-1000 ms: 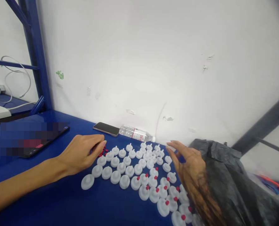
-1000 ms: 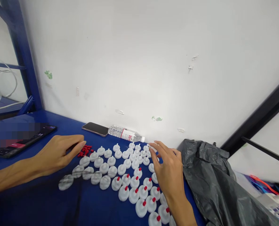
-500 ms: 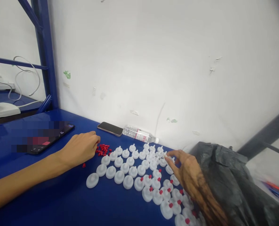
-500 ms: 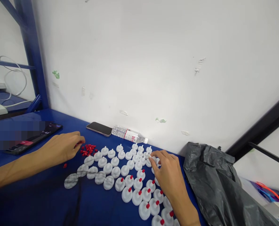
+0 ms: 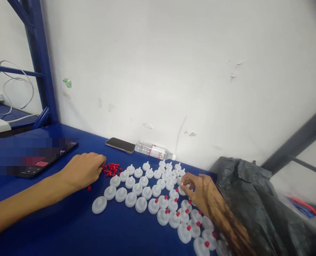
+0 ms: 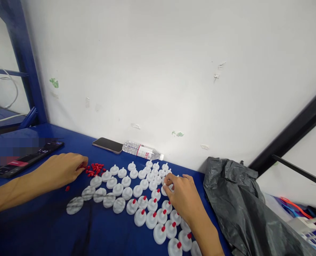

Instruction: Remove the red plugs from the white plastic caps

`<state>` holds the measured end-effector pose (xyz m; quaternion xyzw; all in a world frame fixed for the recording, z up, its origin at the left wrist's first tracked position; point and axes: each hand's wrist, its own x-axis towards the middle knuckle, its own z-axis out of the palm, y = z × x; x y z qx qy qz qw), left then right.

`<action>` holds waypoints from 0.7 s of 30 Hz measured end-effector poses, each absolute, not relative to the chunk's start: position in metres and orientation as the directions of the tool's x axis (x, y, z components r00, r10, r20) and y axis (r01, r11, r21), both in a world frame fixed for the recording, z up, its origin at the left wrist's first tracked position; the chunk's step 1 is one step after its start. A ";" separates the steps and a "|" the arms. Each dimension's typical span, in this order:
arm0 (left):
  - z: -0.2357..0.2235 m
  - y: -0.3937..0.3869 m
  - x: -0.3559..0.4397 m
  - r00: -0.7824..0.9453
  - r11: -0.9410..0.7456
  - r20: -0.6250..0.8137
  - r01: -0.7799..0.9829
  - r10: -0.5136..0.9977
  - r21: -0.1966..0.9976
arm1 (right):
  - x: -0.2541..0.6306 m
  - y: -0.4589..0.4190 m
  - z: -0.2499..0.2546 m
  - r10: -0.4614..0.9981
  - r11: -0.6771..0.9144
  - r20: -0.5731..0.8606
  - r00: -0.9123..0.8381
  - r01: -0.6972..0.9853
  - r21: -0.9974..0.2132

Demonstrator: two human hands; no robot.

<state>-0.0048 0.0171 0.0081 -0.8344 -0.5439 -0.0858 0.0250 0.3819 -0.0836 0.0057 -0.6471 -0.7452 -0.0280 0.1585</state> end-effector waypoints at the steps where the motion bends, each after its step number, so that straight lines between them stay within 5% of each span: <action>1: 0.009 0.016 -0.004 0.373 -0.379 0.150 0.925 0.916 0.012 | 0.381 -0.084 0.006 0.959 0.158 0.262 -0.110 0.973 -0.170; 21: 0.013 0.012 0.001 0.351 -0.353 0.248 0.935 0.903 -0.035 | 0.386 -0.087 0.002 0.936 0.325 0.243 -0.255 0.891 -0.318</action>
